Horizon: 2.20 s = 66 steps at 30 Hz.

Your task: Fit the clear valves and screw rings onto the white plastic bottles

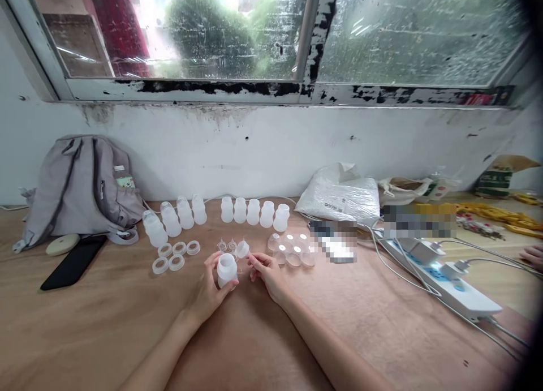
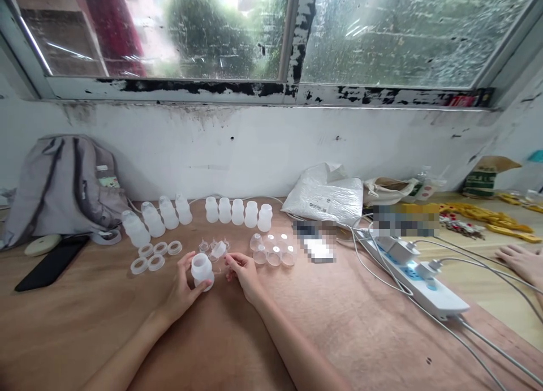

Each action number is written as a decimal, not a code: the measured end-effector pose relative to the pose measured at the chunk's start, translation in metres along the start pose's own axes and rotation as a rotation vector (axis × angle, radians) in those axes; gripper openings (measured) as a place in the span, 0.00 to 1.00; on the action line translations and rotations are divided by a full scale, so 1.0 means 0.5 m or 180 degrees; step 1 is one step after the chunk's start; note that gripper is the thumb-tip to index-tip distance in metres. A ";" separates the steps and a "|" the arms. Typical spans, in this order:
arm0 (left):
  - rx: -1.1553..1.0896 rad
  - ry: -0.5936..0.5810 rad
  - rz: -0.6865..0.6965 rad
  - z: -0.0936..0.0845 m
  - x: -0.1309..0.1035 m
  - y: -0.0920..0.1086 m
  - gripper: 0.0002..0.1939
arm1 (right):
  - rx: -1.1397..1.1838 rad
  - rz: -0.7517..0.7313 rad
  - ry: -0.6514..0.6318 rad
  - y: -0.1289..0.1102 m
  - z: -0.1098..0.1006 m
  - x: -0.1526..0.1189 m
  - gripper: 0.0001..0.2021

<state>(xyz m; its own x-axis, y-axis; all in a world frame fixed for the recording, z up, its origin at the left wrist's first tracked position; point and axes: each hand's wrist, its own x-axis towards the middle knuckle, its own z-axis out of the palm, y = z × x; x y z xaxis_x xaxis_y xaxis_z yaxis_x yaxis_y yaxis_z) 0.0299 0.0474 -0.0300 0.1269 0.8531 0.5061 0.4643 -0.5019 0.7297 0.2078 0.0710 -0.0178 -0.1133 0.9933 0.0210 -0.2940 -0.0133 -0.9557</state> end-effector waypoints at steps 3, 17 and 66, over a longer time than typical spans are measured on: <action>0.0222 0.0058 0.0030 -0.005 0.004 0.000 0.27 | -0.0257 -0.0010 0.0147 -0.012 -0.001 -0.007 0.13; 0.2208 0.0371 0.1135 -0.039 0.014 0.021 0.22 | -0.2111 -0.1233 -0.0007 -0.038 -0.012 -0.027 0.08; 0.1773 0.0115 0.1165 -0.031 0.006 0.026 0.22 | -0.2227 -0.0938 0.0130 -0.034 -0.004 -0.035 0.20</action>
<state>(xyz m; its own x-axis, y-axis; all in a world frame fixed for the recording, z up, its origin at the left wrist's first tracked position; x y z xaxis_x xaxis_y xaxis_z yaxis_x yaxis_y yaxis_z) 0.0226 0.0414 -0.0119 0.3376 0.6314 0.6981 0.7815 -0.6014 0.1661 0.2168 0.0540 -0.0025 -0.0842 0.9482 0.3064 0.3651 0.3154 -0.8759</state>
